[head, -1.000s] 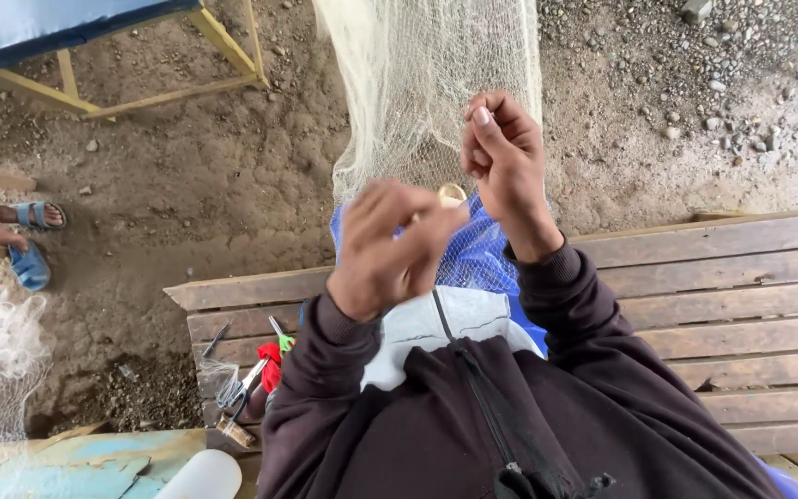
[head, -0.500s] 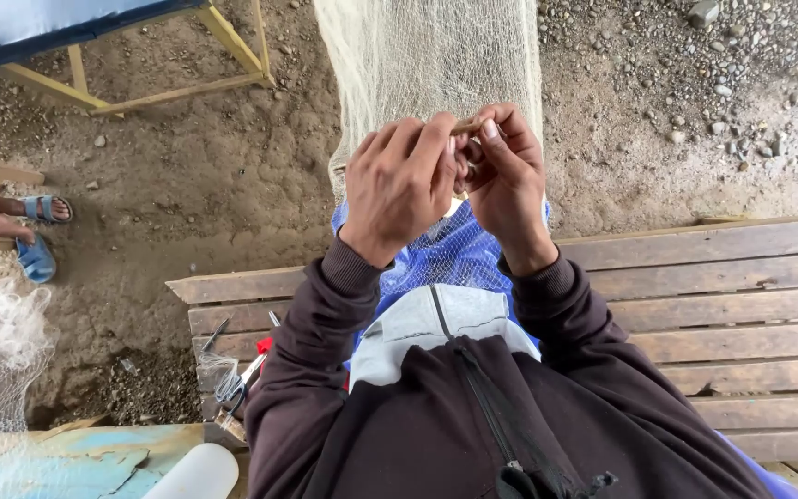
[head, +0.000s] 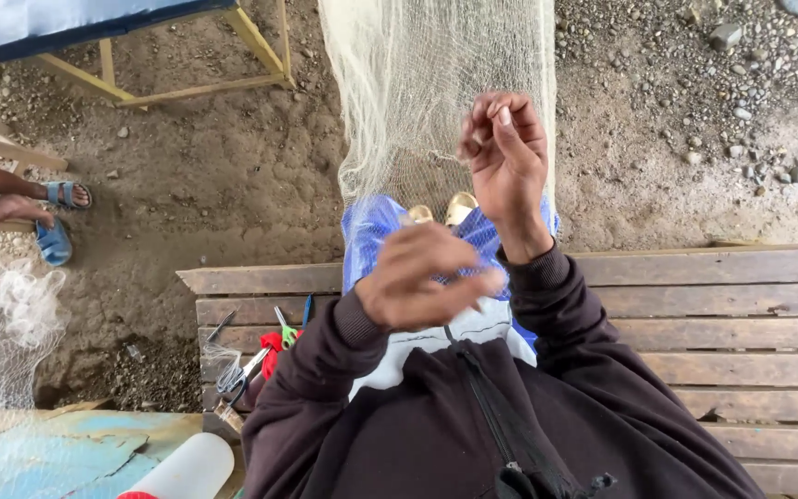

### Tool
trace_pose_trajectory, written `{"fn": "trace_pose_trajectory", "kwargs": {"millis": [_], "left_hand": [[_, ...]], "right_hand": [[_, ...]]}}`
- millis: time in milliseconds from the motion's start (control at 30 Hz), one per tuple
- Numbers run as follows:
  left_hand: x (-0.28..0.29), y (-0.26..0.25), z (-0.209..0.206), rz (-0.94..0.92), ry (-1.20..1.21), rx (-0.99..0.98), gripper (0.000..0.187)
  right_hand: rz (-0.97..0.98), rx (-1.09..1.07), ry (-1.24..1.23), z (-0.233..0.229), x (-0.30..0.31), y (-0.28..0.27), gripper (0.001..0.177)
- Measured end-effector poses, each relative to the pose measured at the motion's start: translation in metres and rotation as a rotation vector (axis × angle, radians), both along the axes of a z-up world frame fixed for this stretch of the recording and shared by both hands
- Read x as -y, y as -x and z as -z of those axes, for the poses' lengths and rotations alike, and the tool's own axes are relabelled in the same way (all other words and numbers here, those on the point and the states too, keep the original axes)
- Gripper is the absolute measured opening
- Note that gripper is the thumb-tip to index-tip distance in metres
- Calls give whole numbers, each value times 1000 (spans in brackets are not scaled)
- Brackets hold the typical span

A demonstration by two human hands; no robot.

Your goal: Weaving or repairing a fishing net using a wooden shuttle and thread

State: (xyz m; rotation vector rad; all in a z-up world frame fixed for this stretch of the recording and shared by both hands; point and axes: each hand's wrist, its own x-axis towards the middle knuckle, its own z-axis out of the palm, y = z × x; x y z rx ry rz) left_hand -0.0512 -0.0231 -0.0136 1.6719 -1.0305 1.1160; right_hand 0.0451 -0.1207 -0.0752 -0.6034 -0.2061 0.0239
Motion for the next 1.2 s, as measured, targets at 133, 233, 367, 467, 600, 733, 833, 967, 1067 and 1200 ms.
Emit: {"fn": "trace_pose_trajectory", "kwargs": {"millis": [133, 233, 367, 467, 600, 733, 833, 967, 1067, 1200], "left_hand": [[-35, 12, -21, -783, -375, -417, 45], [-30, 9, -24, -804, -730, -874, 50], [1, 14, -15, -463, -521, -598, 25], [21, 13, -13, -377, -503, -546, 40], [33, 9, -19, -381, -525, -539, 35], [35, 8, -14, -359, -535, -565, 38], [35, 7, -10, -341, -515, -567, 38], [35, 6, -4, -333, -516, -548, 40], [34, 6, -2, -305, -510, -539, 39], [45, 15, 18, -135, -493, -562, 55]], "right_hand": [[-61, 191, -23, -7, -3, -3, 2], [-28, 169, 16, -8, -11, -4, 7], [-55, 215, -97, 0, -19, -10, 12], [-42, 232, -137, 0, -24, -14, 13], [26, 205, -141, 7, -31, -21, 5], [71, 207, -47, 17, -43, -31, 14], [175, 221, 97, 15, -56, -35, 16], [279, 179, 67, 15, -69, -44, 14], [327, 196, 53, 17, -73, -46, 8], [391, 310, 172, 17, -73, -42, 5]]}}
